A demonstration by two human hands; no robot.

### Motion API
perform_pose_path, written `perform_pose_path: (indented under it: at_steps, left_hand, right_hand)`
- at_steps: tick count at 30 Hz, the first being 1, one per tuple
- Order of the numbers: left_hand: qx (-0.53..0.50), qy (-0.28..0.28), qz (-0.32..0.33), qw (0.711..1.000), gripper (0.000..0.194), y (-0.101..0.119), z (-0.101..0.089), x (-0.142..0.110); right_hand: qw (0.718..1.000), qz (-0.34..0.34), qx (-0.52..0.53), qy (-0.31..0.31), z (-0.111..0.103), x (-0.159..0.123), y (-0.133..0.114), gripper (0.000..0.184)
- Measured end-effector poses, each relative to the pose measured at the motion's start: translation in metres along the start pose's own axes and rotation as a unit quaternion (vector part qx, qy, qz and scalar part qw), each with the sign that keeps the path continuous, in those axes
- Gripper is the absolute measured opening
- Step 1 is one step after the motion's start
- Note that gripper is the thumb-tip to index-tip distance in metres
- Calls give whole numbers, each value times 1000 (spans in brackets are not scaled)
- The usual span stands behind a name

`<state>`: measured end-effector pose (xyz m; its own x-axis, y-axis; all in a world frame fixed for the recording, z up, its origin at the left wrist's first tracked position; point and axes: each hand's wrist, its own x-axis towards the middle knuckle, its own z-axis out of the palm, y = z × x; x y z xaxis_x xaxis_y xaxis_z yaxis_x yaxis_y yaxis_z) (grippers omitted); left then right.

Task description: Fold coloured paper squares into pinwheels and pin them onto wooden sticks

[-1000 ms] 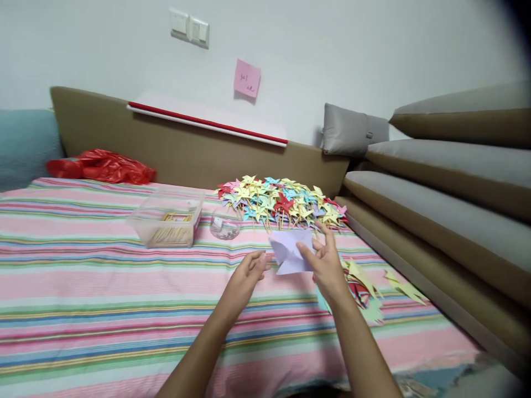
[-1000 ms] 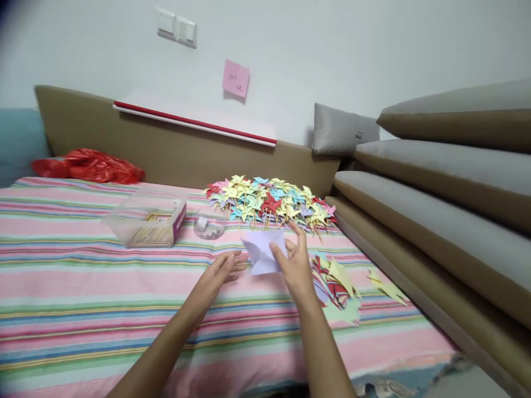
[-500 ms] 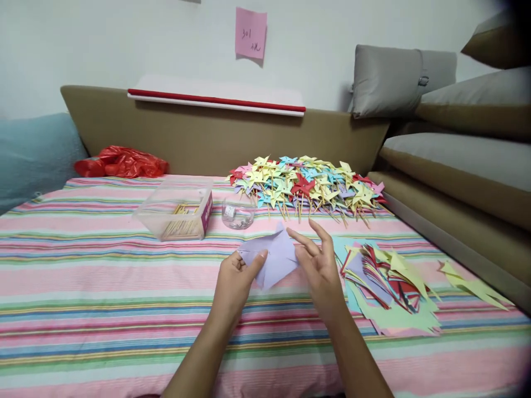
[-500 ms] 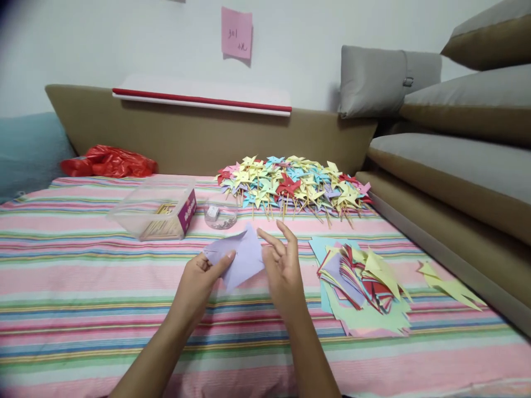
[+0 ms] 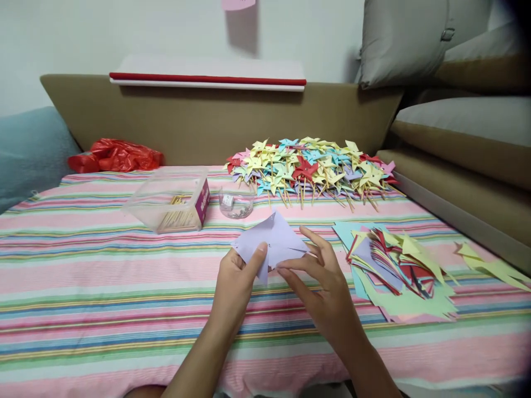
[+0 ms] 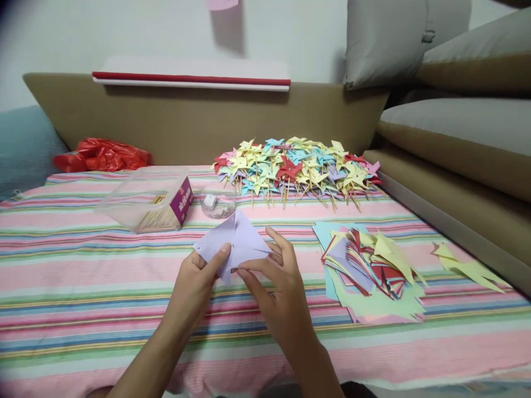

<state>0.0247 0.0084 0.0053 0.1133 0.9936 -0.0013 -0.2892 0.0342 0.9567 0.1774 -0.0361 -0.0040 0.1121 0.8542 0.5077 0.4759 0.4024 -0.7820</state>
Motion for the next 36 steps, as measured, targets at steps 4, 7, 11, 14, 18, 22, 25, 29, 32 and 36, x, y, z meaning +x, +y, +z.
perform_pose_path:
  at_steps: [4,7,11,14,18,22,25,29,32,36]
  left_hand:
    - [15,-1,-8,1000,38,-2,2,-1]
    - [47,-13,-2,999,36,-3,3,-2]
    - [70,-24,-2,997,36,-2,6,-3]
    - [81,-17,-4,997,35,-1,7,-2]
    - [91,-19,0,996,35,0,8,-2]
    - [94,-19,2,995,37,1,9,-3]
    - [102,-14,3,995,35,2,9,-4]
    - [114,-12,-2,993,34,2,9,-4]
    - [113,-12,0,993,33,1,9,-4]
    - [110,0,20,994,30,0,10,-5]
  right_hand:
    - [995,76,61,13,3,4,0,17]
    - [980,147,134,29,5,6,4,19]
    - [966,178,182,49,6,7,6,19]
    - [968,175,170,56,5,8,6,19]
    - [969,180,158,59,4,7,4,18]
    - [969,183,153,64,4,8,3,19]
    - [971,178,144,65,5,8,1,20]
    - [970,178,148,77,5,7,-2,20]
    - [970,177,148,75,6,7,-2,20]
    - [965,181,166,96,10,8,1,24]
